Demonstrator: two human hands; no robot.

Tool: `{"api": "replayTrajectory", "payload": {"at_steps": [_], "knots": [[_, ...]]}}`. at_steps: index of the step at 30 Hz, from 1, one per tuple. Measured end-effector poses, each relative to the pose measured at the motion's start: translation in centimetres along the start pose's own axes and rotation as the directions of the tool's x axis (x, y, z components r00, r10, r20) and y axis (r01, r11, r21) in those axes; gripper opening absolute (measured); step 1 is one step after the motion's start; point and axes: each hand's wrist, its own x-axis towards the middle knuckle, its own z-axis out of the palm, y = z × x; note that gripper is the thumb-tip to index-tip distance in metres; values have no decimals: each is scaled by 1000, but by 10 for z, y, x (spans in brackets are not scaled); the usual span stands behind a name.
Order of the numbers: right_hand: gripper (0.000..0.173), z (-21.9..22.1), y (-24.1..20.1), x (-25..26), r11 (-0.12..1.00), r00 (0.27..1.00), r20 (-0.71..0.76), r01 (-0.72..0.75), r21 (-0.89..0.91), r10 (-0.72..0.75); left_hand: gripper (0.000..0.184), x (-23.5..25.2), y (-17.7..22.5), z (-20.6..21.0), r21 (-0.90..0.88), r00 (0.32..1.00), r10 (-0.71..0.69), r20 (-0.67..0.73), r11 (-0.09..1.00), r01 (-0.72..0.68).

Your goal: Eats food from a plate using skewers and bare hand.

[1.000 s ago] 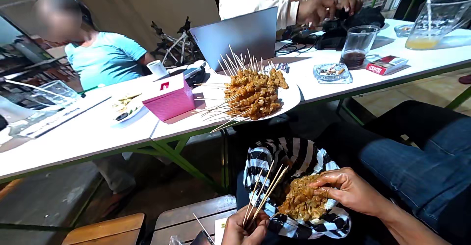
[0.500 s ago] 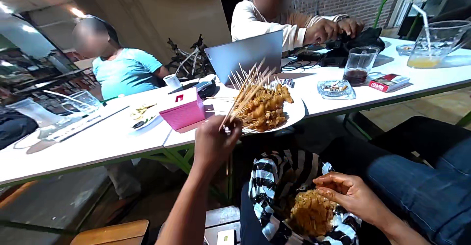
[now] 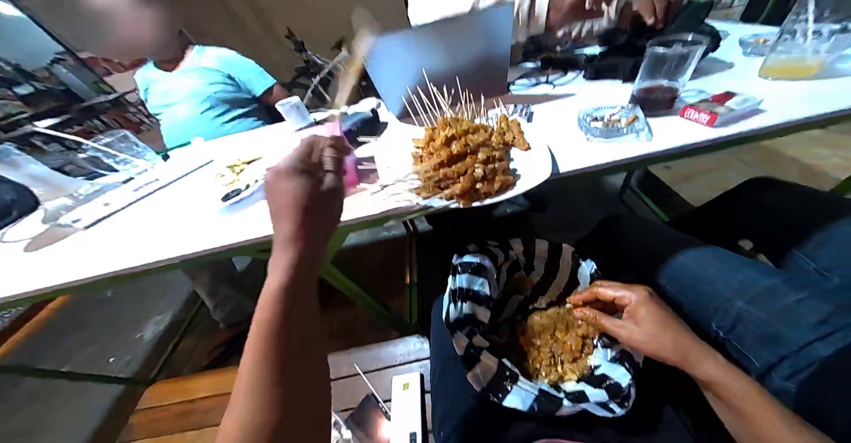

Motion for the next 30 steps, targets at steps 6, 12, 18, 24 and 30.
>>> {"api": "replayTrajectory", "payload": {"at_steps": [6, 12, 18, 24, 30], "knots": [[16, 12, 1, 2, 967, 959, 272, 140, -211, -80, 22, -140, 33, 18, -634, 952, -189, 241, 712, 302], [15, 37, -15, 9, 920, 841, 526, 296, -256, -124, 11, -230, 59, 60, -753, 851, -248, 464, 395, 526], [17, 41, -7, 21, 944, 888, 458, 188, -272, -45, 13, -251, 59, 65, -700, 799, -257, 544, 385, 601], [16, 41, -2, 11, 949, 867, 483, 244, -202, -119, 14, -253, 55, 61, -637, 782, -229, 580, 470, 611], [13, 58, -3, 14, 943, 914, 381, 242, -229, -142, 14, -254, 58, 63, -640, 790, -225, 571, 481, 600]]}}
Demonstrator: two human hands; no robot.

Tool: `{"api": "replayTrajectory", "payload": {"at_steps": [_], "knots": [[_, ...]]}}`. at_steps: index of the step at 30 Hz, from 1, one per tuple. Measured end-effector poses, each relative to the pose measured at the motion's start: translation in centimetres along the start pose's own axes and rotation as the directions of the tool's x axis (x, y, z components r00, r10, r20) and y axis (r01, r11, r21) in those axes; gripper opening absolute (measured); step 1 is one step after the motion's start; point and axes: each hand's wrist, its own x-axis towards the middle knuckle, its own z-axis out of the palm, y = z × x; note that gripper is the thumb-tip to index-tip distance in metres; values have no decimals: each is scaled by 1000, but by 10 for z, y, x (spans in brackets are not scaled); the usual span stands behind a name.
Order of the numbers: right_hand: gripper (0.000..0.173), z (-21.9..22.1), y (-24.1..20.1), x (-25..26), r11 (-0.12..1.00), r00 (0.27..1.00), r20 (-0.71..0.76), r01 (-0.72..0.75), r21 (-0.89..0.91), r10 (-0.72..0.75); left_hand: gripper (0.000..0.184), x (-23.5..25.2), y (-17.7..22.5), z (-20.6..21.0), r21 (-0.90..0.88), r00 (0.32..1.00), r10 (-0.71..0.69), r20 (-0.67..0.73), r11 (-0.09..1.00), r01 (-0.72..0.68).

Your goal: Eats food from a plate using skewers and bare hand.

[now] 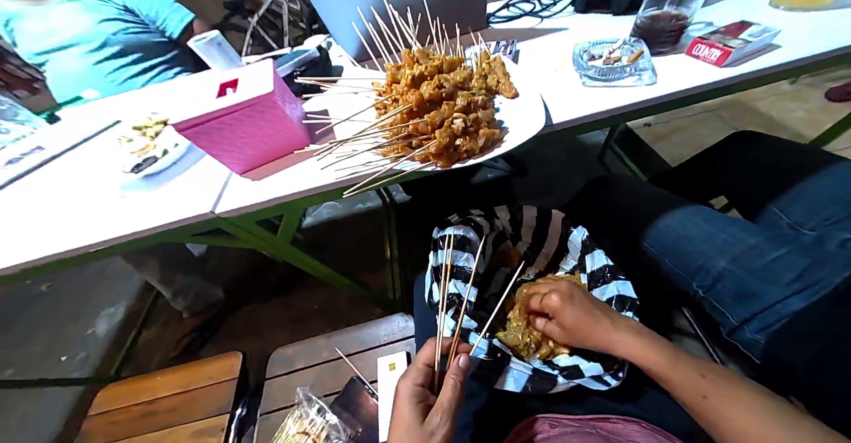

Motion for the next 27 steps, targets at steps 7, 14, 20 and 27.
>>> {"api": "replayTrajectory", "payload": {"at_steps": [7, 14, 20, 27], "knots": [[16, -1, 0, -8, 998, 995, 97, 29, -60, -23, 14, 2, -4, -12, 77, 999, -22, 47, 997, 18], [13, -2, 1, -2, 984, 977, -203, -37, 172, 72, 13, 1, -6, -10, 58, 999, 6, 52, 998, -9], [16, -37, -4, -16, 485, 895, 23, -263, 834, 446, 12, 0, -7, -8, 40, 990, -1, 141, 999, -5], [22, -37, -5, -25, 370, 855, 40, -266, 890, 517, 12, 3, -13, -6, 127, 990, 28, 136, 991, -45]]}}
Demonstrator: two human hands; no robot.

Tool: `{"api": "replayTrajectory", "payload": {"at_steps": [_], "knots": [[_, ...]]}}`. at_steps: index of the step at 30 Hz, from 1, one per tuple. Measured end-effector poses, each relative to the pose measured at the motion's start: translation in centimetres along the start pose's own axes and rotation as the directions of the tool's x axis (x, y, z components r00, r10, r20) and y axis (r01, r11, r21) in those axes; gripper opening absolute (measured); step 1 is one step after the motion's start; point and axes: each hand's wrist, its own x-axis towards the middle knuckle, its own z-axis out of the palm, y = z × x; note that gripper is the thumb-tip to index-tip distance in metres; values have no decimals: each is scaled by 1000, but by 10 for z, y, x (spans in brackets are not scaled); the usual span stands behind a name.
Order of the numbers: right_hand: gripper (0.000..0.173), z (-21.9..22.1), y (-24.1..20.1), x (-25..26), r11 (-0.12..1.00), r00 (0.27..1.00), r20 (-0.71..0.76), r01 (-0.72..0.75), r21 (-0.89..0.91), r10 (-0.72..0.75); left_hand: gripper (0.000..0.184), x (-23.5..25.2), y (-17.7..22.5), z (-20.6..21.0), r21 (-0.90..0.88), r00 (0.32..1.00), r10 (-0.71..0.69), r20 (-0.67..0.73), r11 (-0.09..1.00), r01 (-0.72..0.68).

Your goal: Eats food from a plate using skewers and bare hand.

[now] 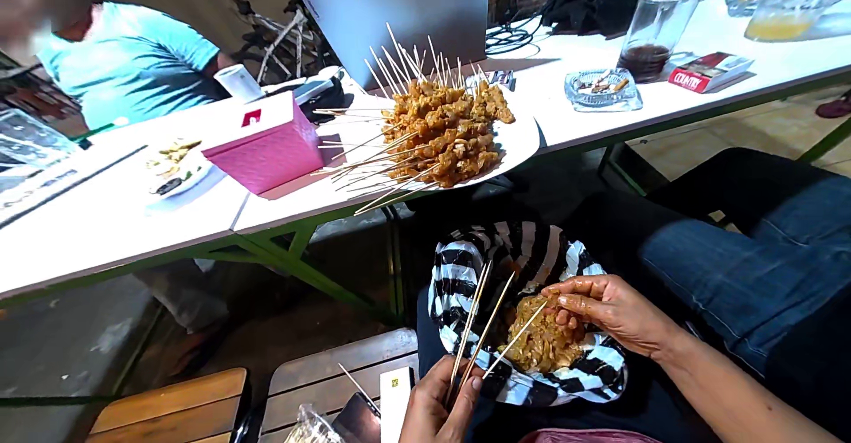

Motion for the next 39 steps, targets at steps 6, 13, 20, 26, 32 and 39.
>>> {"api": "replayTrajectory", "payload": {"at_steps": [6, 13, 20, 26, 32, 39], "knots": [[14, 5, 1, -4, 995, 997, 3, 74, 66, -74, 13, 0, -2, 4, 117, 1000, 7, -6, 993, -7], [13, 4, -3, -4, 990, 989, 25, 143, -1, -143, 12, -1, -2, 4, 131, 1000, 17, -10, 991, -15], [14, 5, -4, -1, 986, 994, 104, 1, 169, -19, 11, 0, -3, 5, -35, 999, -19, 32, 999, 20], [15, 21, 2, -4, 948, 1000, 25, -24, 318, 16, 10, 0, -2, 16, -120, 998, -66, 12, 990, 67], [12, 38, 3, -5, 951, 997, -46, 69, 300, -58, 11, 2, 3, 29, -196, 996, -71, -55, 979, 59], [16, 58, 10, -9, 987, 994, 107, -29, 158, 12, 12, 5, 7, 36, -208, 992, -57, -115, 978, 32]]}}
